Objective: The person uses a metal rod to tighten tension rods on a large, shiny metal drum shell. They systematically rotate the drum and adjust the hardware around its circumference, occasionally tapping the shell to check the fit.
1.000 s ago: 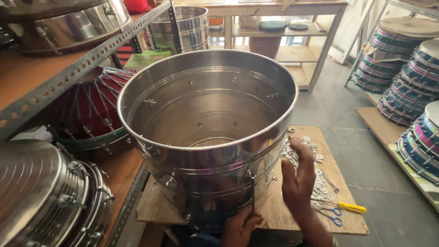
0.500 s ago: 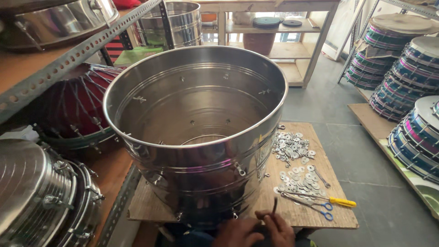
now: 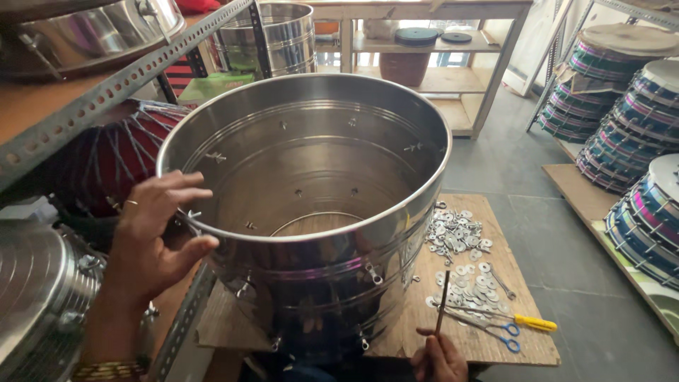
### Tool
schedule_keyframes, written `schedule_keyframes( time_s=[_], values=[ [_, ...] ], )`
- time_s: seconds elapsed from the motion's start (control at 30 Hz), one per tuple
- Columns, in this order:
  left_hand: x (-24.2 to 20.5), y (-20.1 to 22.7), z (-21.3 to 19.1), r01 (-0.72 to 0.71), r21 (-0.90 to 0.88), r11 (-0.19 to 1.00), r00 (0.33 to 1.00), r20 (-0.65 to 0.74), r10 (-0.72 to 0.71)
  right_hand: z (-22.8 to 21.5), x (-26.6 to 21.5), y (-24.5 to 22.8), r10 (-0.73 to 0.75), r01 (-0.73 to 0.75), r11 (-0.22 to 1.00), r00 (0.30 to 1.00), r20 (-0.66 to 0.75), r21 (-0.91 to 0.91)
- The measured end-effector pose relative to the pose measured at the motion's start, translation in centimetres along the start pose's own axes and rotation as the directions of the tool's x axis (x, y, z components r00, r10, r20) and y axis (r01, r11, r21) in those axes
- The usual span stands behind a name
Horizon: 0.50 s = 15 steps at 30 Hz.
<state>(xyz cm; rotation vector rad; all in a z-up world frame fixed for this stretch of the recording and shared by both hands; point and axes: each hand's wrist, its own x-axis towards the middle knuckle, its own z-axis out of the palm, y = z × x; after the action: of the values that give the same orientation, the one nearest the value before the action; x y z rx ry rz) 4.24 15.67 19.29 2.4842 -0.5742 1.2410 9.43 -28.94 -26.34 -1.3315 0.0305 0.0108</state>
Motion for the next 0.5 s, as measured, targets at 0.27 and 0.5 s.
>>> schedule_keyframes(
  time_s=[0.27,0.5],
  values=[
    [0.0,-6.2,0.3,-0.022,0.025,0.999,0.991,0.129,0.019,2.7,0.1,2.7,0.172,-0.184,0.979,0.977,0.125,0.093],
    [-0.9,-7.3,2.0,0.0,-0.01,1.0,1.0,0.024,0.0,5.6,0.0,3.1,-0.04,0.047,0.999,0.967,0.251,-0.021]
  ],
)
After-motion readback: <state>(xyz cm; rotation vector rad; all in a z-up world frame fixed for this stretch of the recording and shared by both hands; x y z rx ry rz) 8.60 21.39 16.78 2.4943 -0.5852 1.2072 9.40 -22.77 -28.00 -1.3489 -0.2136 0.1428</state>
